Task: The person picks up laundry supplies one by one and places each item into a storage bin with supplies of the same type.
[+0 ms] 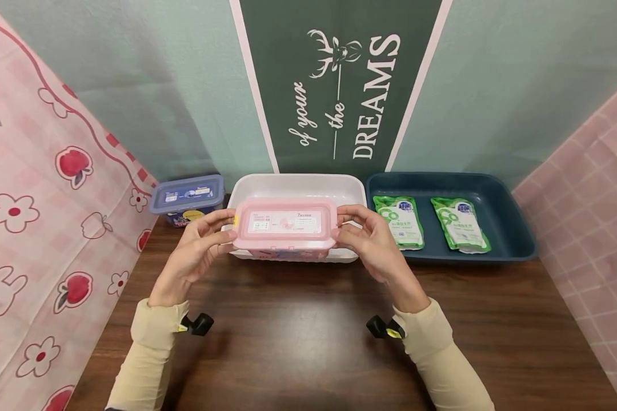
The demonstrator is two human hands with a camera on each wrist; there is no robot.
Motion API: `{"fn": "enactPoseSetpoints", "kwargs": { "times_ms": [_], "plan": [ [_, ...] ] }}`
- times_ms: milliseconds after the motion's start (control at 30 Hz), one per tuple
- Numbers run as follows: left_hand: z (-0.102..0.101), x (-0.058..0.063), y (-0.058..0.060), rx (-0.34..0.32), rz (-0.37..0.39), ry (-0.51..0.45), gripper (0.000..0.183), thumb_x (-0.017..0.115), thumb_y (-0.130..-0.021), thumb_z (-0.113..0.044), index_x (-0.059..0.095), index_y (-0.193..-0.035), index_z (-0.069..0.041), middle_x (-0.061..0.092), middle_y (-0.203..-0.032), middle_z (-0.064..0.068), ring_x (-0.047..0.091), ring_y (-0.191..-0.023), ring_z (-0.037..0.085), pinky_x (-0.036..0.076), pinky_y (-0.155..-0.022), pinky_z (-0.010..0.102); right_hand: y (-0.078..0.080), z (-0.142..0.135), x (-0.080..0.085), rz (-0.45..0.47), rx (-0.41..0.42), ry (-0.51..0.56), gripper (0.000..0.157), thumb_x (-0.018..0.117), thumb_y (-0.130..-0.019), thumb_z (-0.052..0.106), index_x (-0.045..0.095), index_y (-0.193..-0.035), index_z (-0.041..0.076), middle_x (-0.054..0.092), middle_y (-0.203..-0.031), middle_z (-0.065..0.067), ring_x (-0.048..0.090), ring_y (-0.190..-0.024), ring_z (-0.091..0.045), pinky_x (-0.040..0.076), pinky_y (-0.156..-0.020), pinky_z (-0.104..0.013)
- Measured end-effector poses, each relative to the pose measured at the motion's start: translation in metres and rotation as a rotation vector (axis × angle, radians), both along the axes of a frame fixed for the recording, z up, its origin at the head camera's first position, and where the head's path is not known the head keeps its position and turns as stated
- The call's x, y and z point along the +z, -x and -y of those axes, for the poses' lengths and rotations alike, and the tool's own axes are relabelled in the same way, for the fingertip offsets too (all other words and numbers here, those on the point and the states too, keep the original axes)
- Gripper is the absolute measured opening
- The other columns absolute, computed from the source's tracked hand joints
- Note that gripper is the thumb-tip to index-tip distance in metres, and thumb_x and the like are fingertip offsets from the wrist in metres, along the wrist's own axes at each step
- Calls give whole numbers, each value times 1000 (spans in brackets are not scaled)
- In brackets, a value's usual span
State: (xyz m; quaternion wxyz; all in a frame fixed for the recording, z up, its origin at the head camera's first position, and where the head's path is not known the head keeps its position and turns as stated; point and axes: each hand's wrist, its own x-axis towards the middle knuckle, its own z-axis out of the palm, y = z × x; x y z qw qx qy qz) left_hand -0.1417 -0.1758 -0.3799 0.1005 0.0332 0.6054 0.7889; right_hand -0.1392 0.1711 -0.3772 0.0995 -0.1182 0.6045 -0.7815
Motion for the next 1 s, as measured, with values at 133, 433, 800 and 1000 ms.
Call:
{"fn": "enactPoseSetpoints", "kwargs": {
  "times_ms": [133,433,800,1000],
  "plan": [
    [0,0,7,-13,2,0,48,59,-93,13,50,-140,13,59,-118,9,69,-85,13,65,-77,25,5,1,3,19,-12,1,34,61,-98,-11,55,-131,-4,61,-113,-10,72,-89,-14,65,-82,-26],
    [1,3,20,-66,66,-90,39,55,-97,10,52,-133,-2,60,-119,6,70,-89,14,64,-81,28,22,1,6,57,-30,-28,35,63,-99,-6,56,-134,-5,62,-112,-10,72,-86,-15,66,-81,-26],
    [-3,6,39,-82,165,-153,33,54,-100,9,56,-126,-10,64,-109,2,69,-83,15,62,-76,28,42,-1,9,104,-36,-37,35,62,-100,-7,56,-134,-3,63,-110,-7,72,-87,-14,66,-81,-27],
    [-8,8,49,-82,179,-153,34,53,-101,9,53,-131,-8,66,-107,2,69,-81,13,61,-75,26,49,-2,11,118,-49,-26,34,63,-100,-8,56,-133,-3,63,-108,-7,71,-89,-15,66,-81,-27]
  ]
}}
